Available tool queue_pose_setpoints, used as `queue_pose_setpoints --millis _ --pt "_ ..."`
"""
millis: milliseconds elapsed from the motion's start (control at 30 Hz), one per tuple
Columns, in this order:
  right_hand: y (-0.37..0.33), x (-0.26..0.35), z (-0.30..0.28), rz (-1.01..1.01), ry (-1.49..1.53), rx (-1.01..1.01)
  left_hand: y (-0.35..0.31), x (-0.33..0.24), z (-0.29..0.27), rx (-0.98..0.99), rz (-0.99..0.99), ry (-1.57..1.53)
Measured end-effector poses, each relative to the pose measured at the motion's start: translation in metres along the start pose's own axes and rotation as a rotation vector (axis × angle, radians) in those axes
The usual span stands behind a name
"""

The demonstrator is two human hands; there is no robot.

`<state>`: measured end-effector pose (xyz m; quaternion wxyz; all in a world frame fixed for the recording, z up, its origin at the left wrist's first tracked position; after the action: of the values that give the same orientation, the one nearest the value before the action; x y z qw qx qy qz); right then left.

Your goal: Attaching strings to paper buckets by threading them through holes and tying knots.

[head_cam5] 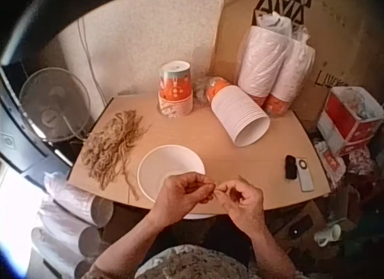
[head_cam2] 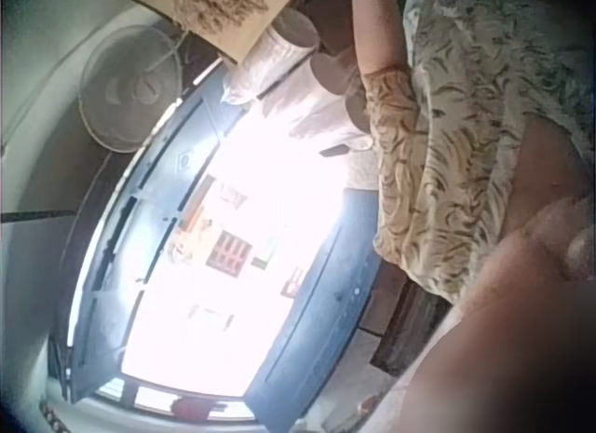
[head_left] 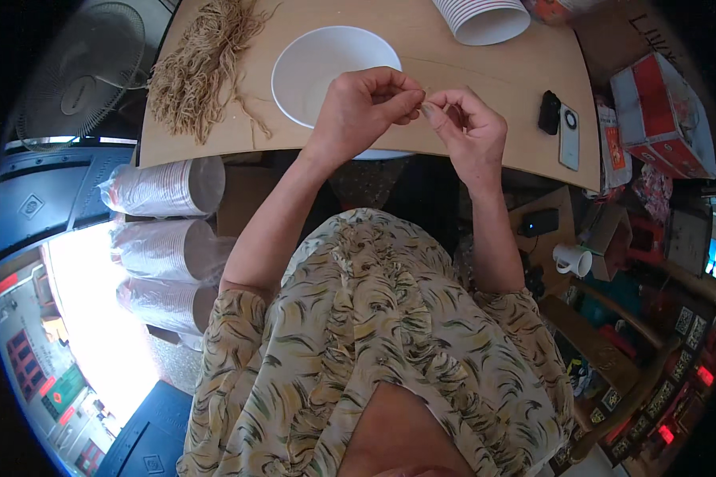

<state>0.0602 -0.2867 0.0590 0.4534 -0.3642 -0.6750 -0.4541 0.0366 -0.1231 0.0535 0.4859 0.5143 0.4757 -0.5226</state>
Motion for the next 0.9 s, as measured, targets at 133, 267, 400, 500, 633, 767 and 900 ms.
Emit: queue_pose_setpoints --millis 133,267,400,500,633,767,900 --pt "-0.001 -0.002 0.0 -0.023 -0.005 0.04 -0.002 0.001 -0.001 -0.011 0.032 0.021" --pt "0.001 -0.001 0.0 0.033 0.208 0.048 -0.002 -0.001 0.0 0.05 -0.005 -0.086" --pt "0.002 -0.011 0.001 0.096 0.25 0.144 -0.002 0.001 -0.002 0.081 -0.03 -0.118" --pt "0.003 -0.016 0.003 0.055 0.227 0.159 -0.002 0.0 -0.001 0.097 -0.05 -0.114" --pt "0.004 -0.017 0.004 0.079 0.238 0.163 -0.002 0.0 -0.002 0.09 -0.049 -0.081" --pt "0.003 -0.015 0.004 0.174 0.25 0.157 -0.003 -0.003 -0.001 0.054 -0.009 -0.037" --pt "0.002 -0.023 0.005 0.266 0.365 0.216 -0.004 -0.002 -0.002 0.064 -0.027 -0.055"
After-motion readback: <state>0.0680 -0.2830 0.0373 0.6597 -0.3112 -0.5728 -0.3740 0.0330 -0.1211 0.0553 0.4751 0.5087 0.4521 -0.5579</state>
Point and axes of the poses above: each hand's wrist, its own y-axis towards the middle knuckle, its own z-axis out of the palm, x = y × z, the point moved 6 cm from there along y, towards the middle knuckle, and after that the axes turned 1 degree about x, right-handed, at the moved point
